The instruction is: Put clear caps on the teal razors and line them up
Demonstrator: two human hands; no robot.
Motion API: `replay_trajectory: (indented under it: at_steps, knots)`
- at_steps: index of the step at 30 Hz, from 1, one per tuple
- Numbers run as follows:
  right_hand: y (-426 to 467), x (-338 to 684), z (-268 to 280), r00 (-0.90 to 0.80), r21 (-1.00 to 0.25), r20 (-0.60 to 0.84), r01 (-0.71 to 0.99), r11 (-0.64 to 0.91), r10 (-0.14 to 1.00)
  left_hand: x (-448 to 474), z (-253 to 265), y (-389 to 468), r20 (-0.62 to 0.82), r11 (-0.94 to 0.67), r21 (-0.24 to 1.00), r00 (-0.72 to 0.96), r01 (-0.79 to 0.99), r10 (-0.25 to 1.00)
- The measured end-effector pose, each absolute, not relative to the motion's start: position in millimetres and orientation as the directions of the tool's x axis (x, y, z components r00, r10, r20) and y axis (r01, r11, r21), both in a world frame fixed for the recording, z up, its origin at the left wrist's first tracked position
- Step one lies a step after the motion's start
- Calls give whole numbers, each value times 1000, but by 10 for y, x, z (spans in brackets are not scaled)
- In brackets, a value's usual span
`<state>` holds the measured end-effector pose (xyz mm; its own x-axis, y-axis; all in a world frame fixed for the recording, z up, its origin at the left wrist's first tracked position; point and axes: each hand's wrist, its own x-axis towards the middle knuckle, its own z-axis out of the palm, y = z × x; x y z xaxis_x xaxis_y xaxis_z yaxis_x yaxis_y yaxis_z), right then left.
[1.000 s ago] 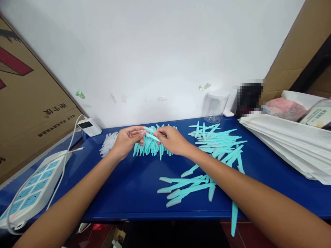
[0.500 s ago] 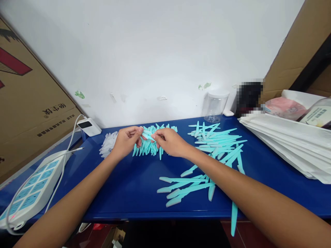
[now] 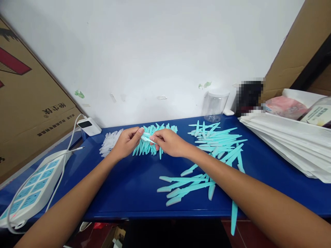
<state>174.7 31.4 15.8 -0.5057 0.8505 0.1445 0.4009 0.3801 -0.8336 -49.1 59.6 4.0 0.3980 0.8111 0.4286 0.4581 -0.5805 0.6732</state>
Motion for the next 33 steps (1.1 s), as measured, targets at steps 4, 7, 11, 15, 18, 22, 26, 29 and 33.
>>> replay_trajectory:
  at_steps: [4, 7, 11, 15, 18, 22, 26, 29, 33]
  knots:
    - [373, 1810, 148, -519, -763, 210, 443, 470, 829, -549, 111, 630, 456, -584, 676, 367, 450, 811]
    - [474, 1918, 147, -487, -694, 235, 522, 496, 841, -795, 229, 766, 540, -564, 702, 193, 434, 820]
    - [641, 2102, 144, -309, -614, 127, 722, 319, 943, -1189, 370, 971, 711, -496, 555, -71, 668, 699]
    - [725, 2217, 129, -212, -541, -24, 825, 165, 977, -1254, 317, 1009, 654, -229, 224, 28, 947, 756]
    - [725, 2216, 100, -194, -512, -67, 848, 133, 979, -1159, 213, 978, 482, -134, 20, 108, 991, 869]
    - [721, 2173, 64, -176, -528, -69, 842, 114, 982, -1116, 151, 971, 379, -76, -100, 109, 992, 919]
    - [737, 2185, 85, -170, -564, -67, 819, 103, 983, -1162, 155, 994, 340, -35, -135, 80, 990, 937]
    - [736, 2239, 159, -132, -519, -56, 851, 84, 990, -1196, 154, 1013, 304, -2, -156, 50, 988, 951]
    - [730, 2448, 314, 25, -130, 90, 991, -13, 996, -1251, 151, 1038, 260, 49, -167, -4, 985, 966]
